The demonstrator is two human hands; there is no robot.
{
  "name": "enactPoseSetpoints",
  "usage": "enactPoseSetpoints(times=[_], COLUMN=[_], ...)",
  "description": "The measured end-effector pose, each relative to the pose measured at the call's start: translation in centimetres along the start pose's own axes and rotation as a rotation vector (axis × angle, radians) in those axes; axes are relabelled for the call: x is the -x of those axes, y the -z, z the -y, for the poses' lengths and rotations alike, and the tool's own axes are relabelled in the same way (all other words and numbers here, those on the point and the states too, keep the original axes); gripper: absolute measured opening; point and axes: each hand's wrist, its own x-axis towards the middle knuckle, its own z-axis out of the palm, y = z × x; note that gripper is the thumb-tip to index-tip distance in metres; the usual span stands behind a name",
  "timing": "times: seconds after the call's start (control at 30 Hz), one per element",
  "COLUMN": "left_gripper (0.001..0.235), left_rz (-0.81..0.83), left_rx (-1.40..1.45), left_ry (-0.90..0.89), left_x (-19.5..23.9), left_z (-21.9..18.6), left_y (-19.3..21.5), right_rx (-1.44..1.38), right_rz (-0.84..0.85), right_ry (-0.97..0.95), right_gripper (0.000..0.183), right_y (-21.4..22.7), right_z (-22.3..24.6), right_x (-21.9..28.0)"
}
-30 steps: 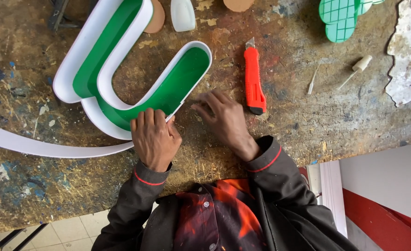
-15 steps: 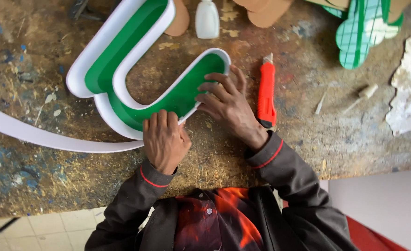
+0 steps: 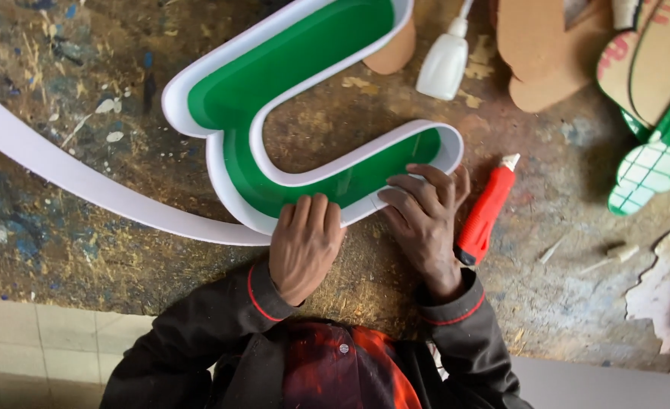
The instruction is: The person assembles a channel letter sign by applying adhesive to the inner edge of a letter-shaped frame, positioning a white plastic strip along the edge, and trimming the strip to size using a utility knife.
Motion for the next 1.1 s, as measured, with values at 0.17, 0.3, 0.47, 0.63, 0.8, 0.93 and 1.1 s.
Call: enactPoseSetpoints(times=[0.17,0.3,0.47,0.63,0.8,0.93,1.1], left_gripper=[0.020,0.023,0.023,0.022,0.026,0.023,0.024], left_rz=[-0.068,-0.081,-0.055,-0.071,-0.095,-0.079,-0.066], left_rx=[0.044,0.041,0.043,0.015,-0.004,-0.009,-0.015], left_ry=[0.006,-0.028,-0.024,-0.010,0.011,0.003,0.007], left_x=[0.2,0.0,-0.2,-0.6,-0.6,-0.4,-0.2], left_z=[-0.1,0.3,0.2,0.2,0.0,0.0,-0.1], left_y=[-1.0,-0.9,-0.2,0.1,0.0,0.1,-0.1], right_rx=[-0.043,-0.057,0.011,-0.004,-0.015,-0.006,0.060], right_rz=[-0.045,-0.016,-0.069,-0.047,-0.037,-0.035,-0.090], right_ry=[-0.060,-0.064,-0.021,-0.043,-0.022,0.025,0.071], right_gripper=[0.017,0.020,0.017,0.014,0.018,0.023,0.040], right_y=[0.5,0.1,-0.2,0.7,1.3,1.4,0.9], right_z=[1.0,0.7,0.6,1.5,1.6,1.5,-1.1], right_x=[-1.4,-1.6,-2.3,-2.9,-3.4,-3.5,0.8])
